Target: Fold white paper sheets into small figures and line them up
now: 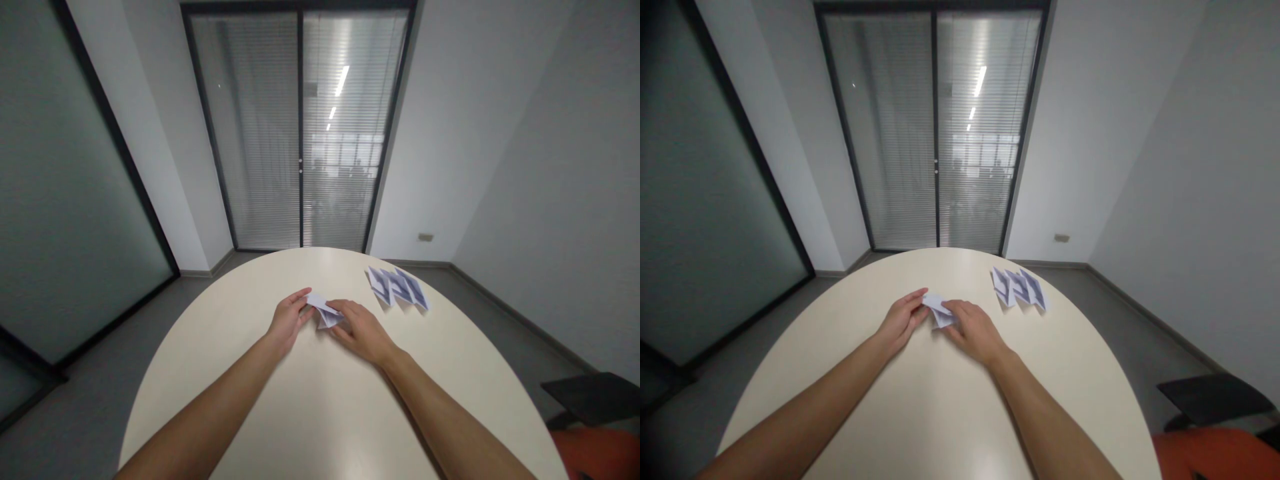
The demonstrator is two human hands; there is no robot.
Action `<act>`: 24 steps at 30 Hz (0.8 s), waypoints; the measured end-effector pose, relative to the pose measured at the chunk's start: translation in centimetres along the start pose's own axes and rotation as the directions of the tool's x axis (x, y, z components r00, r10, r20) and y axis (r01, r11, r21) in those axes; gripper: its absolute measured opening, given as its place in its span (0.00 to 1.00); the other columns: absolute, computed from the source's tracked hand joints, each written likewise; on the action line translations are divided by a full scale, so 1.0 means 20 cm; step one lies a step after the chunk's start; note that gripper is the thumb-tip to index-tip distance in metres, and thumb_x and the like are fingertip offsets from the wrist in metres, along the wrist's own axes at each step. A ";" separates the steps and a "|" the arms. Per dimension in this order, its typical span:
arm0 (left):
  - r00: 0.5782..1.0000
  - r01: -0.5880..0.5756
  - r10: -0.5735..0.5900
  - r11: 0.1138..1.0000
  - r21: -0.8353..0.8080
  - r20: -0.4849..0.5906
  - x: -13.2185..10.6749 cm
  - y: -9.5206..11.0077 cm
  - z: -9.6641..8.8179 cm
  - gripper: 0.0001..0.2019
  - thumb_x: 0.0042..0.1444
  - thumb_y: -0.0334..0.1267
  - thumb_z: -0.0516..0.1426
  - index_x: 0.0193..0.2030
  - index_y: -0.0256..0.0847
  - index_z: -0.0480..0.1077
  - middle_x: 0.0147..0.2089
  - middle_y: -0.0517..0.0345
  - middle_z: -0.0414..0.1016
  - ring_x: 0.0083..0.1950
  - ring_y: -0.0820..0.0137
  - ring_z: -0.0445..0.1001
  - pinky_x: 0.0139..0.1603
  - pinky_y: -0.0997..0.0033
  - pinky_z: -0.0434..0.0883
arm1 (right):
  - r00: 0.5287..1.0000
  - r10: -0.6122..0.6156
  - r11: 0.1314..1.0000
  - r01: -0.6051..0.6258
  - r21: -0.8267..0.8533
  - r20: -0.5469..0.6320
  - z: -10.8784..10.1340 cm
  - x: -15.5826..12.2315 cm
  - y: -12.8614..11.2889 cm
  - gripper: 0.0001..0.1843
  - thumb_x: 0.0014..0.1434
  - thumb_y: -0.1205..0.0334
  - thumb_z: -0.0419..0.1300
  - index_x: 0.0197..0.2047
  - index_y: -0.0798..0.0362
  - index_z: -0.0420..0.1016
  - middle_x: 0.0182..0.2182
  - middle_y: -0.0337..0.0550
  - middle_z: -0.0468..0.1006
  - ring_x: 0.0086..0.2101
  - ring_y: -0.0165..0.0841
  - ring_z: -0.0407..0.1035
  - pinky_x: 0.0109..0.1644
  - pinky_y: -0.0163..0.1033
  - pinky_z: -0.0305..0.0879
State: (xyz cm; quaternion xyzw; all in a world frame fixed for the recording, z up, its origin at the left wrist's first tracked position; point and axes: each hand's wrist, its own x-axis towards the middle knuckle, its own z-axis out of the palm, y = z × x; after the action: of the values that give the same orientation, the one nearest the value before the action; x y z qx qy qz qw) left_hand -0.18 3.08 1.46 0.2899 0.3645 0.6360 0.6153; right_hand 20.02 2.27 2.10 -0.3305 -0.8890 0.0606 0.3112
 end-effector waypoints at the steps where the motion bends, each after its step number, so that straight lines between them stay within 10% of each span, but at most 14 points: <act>1: 1.000 -0.007 0.007 1.000 0.000 0.009 0.00 0.00 0.00 0.09 0.54 0.27 0.60 0.41 0.37 0.77 0.44 0.49 0.77 0.48 0.68 0.76 0.56 0.64 0.73 | 1.000 0.012 1.000 -0.012 0.004 -0.014 0.00 0.00 0.01 0.20 0.65 0.60 0.57 0.60 0.49 0.66 0.54 0.48 0.75 0.52 0.40 0.70 0.57 0.48 0.65; 8: 0.992 -0.118 0.099 0.945 0.304 0.078 -0.02 0.00 -0.01 0.12 0.53 0.39 0.62 0.44 0.42 0.79 0.60 0.47 0.71 0.63 0.56 0.67 0.59 0.56 0.69 | 0.986 0.136 0.987 -0.126 0.100 -0.097 0.02 0.00 0.04 0.15 0.69 0.60 0.51 0.56 0.48 0.70 0.49 0.46 0.78 0.49 0.37 0.71 0.55 0.45 0.67; 15: 0.833 -0.522 0.488 0.538 0.662 0.261 -0.03 -0.02 -0.01 0.07 0.52 0.35 0.62 0.39 0.44 0.80 0.53 0.52 0.76 0.58 0.61 0.71 0.66 0.59 0.60 | 0.970 0.208 0.961 -0.178 0.210 -0.129 0.04 0.00 0.06 0.14 0.68 0.58 0.51 0.51 0.49 0.74 0.46 0.47 0.79 0.46 0.38 0.72 0.52 0.44 0.67; 24: 0.854 -0.481 0.444 0.479 0.735 0.270 -0.04 0.00 -0.01 0.06 0.57 0.37 0.59 0.37 0.42 0.77 0.39 0.55 0.81 0.43 0.64 0.76 0.49 0.67 0.69 | 0.982 0.161 0.954 -0.130 0.269 -0.097 0.00 0.00 0.00 0.19 0.70 0.52 0.48 0.55 0.51 0.71 0.50 0.49 0.77 0.50 0.41 0.69 0.57 0.46 0.63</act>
State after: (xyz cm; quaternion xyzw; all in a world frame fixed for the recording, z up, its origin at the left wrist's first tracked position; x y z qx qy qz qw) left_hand -0.19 2.20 1.41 0.6277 0.4984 0.5478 0.2397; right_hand 20.01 2.23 2.05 -0.3541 -0.8265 0.1805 0.3985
